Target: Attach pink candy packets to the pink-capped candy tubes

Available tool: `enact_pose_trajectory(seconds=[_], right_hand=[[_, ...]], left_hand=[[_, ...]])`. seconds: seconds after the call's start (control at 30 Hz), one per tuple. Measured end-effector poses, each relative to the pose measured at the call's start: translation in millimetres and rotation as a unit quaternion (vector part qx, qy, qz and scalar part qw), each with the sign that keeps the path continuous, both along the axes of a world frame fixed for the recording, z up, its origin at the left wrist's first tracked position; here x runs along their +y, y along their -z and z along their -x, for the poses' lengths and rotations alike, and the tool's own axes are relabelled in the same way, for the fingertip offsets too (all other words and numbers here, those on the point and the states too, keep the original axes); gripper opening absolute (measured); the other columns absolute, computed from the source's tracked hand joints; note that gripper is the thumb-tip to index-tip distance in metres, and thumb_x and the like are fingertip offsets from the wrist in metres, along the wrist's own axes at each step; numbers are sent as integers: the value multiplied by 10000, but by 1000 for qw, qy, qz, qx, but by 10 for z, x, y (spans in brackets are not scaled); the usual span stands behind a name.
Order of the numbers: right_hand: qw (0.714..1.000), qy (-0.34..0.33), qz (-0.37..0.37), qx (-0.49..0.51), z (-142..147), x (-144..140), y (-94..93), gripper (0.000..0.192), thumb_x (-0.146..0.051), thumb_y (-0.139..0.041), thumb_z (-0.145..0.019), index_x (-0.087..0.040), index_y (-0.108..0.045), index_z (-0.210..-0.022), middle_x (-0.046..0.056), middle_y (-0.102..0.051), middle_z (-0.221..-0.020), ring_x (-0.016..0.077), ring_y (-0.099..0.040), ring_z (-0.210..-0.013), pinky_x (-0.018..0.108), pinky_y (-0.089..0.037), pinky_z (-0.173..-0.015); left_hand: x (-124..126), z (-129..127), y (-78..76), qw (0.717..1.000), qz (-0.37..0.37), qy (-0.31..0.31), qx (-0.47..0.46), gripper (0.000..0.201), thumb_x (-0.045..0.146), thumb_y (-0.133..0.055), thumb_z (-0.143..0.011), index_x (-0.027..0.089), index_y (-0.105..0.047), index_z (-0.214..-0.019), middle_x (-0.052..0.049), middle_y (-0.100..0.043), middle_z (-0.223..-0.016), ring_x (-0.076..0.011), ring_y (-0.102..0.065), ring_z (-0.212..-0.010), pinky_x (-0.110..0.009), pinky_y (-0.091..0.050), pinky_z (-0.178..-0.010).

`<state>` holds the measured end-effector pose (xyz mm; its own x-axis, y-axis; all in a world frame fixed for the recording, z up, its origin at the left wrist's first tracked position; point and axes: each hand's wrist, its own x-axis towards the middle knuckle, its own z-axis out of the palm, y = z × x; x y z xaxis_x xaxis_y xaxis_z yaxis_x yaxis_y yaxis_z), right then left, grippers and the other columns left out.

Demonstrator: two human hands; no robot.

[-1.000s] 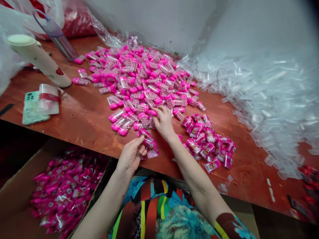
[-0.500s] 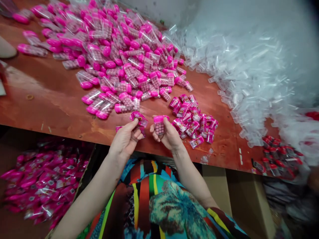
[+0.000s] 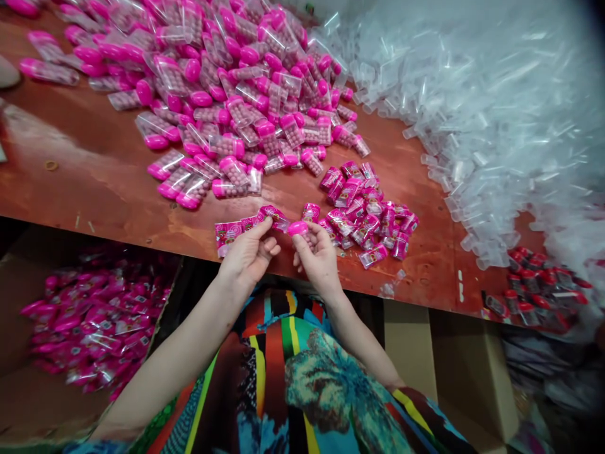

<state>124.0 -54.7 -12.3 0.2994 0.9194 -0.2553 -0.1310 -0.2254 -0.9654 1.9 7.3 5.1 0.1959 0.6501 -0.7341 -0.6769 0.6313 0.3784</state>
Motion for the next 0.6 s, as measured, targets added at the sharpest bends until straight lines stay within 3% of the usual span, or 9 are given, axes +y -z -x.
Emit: enact_pose_trajectory(seconds=[0.23, 0.33, 0.47, 0.6], right_hand=[[996, 22, -33, -83, 39, -1, 125, 395, -389, -703, -880, -249, -528, -1206, -15, -608, -865, 100, -578, -683, 209, -475, -542], [999, -1, -29, -37, 43, -15, 101, 429, -403, -681, -894, -257, -480, -1244, -26, -607, -846, 85, -545, -600, 206, -443, -490], [993, -48, 16, 103, 40, -32, 40, 447, -460, -626, -926, -270, -409, -1268, -71, -581, -772, 52, -422, -431, 180, -292, -356], [998, -10, -12, 58, 7, -25, 97, 456, -416, -666, -915, -267, -444, -1284, -53, -579, -802, 56, -459, -509, 177, -352, -422]], left_hand=[[-51, 6, -14, 999, -43, 11, 7, 289, 125, -822, -745, 163, -543, -676, 86, -450, -506, -46, -405, -396, -204, -330, -384], [-42, 9, -15, 998, -59, 22, 15, 254, 163, -813, -768, 157, -568, -700, 83, -461, -512, -49, -410, -393, -207, -330, -386], [-26, 20, 6, 998, -52, 26, 12, 201, 174, -795, -780, 150, -597, -755, 56, -558, -582, -52, -442, -400, -205, -348, -386], [-29, 38, 30, 998, -50, 39, 5, 149, 140, -753, -783, 145, -607, -748, 38, -608, -612, -55, -438, -385, -214, -360, -380]])
